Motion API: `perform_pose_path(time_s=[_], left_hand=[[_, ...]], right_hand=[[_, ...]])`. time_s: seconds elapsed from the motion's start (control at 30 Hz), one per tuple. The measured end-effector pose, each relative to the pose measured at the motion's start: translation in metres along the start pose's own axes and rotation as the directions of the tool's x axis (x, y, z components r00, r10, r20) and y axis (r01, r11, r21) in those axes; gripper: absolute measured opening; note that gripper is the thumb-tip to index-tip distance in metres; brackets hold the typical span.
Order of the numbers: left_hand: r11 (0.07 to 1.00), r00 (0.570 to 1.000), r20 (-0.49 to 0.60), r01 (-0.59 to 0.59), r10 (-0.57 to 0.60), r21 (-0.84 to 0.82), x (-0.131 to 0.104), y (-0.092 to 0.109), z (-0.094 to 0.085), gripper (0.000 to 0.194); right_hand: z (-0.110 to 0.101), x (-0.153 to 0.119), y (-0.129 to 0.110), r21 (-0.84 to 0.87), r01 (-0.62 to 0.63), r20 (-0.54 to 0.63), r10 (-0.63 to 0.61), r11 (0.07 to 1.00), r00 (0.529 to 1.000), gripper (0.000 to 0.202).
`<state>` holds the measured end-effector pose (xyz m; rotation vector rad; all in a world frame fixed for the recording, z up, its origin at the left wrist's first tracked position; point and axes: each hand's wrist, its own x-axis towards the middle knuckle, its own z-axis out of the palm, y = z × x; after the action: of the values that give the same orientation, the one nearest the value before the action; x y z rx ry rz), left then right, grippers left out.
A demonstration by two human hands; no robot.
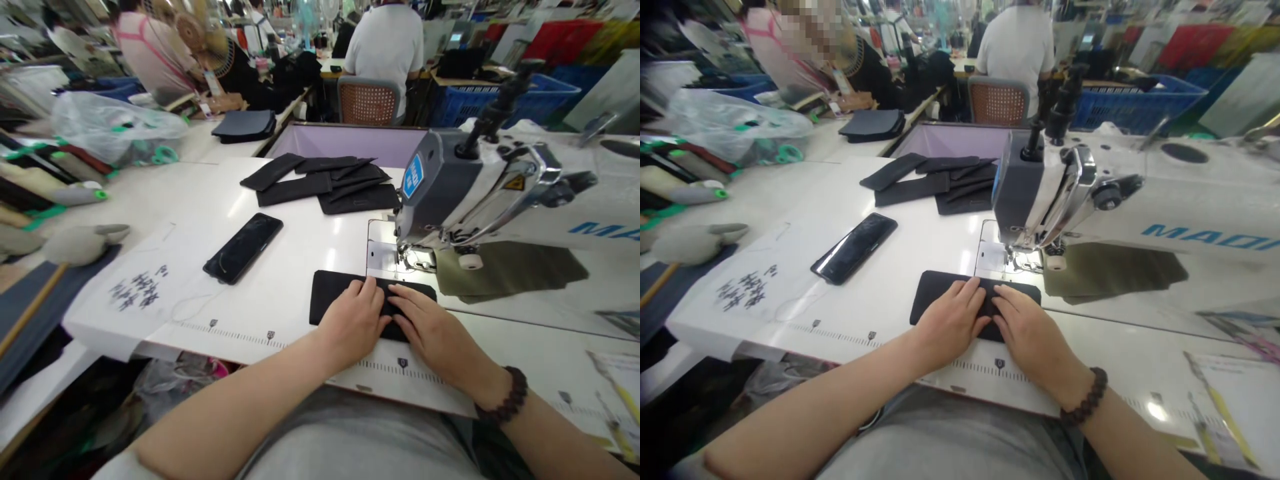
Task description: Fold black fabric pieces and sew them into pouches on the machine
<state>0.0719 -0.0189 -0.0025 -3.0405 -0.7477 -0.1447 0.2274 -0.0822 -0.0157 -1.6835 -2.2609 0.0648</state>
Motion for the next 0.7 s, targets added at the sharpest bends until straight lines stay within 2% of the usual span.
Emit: perform_pose_path(time_s=[0.17, 0.3, 0.4, 0.5, 0.63, 0.7], left_hand=[[0.987, 0.99, -0.019, 0.138, -0.14, -0.086, -0.006, 0.0, 0.012, 0.049], [0.978, 0.986, -0.001, 0.163, -0.165, -0.127, -0.006, -0.002, 0.013, 0.053], [0.975, 0.98, 0.008, 0.199, -0.199, -0.095, -0.014, -0.014, 0.013, 0.067], [0.965, 0.965, 0.03, 0.26, -0.26, -0.018, -0.033, -0.034, 0.014, 0.077], [0.944, 0.949, -0.042, 0.314, -0.311, 0.097, -0.055, -0.05, 0.008, 0.072], [0.966, 0.972, -0.052, 0.233, -0.228, 0.116, -0.058, -0.047, 0.0, 0.056]], right_hand=[[0.007, -0.003, 0.002, -0.06, 0.037, 0.018, -0.036, 0.998, 0.999, 0.045], [0.013, -0.005, 0.004, -0.133, 0.04, 0.043, -0.035, 0.99, 0.998, 0.052], [0.013, -0.005, 0.003, -0.168, 0.035, 0.073, -0.023, 0.985, 0.997, 0.052], [0.01, -0.004, 0.002, -0.165, 0.024, 0.081, -0.011, 0.986, 0.997, 0.05], [0.008, -0.002, 0.0, -0.139, 0.004, 0.087, 0.008, 0.99, 0.996, 0.05], [0.007, -0.002, -0.002, -0.111, -0.016, 0.08, 0.025, 0.994, 0.997, 0.049]])
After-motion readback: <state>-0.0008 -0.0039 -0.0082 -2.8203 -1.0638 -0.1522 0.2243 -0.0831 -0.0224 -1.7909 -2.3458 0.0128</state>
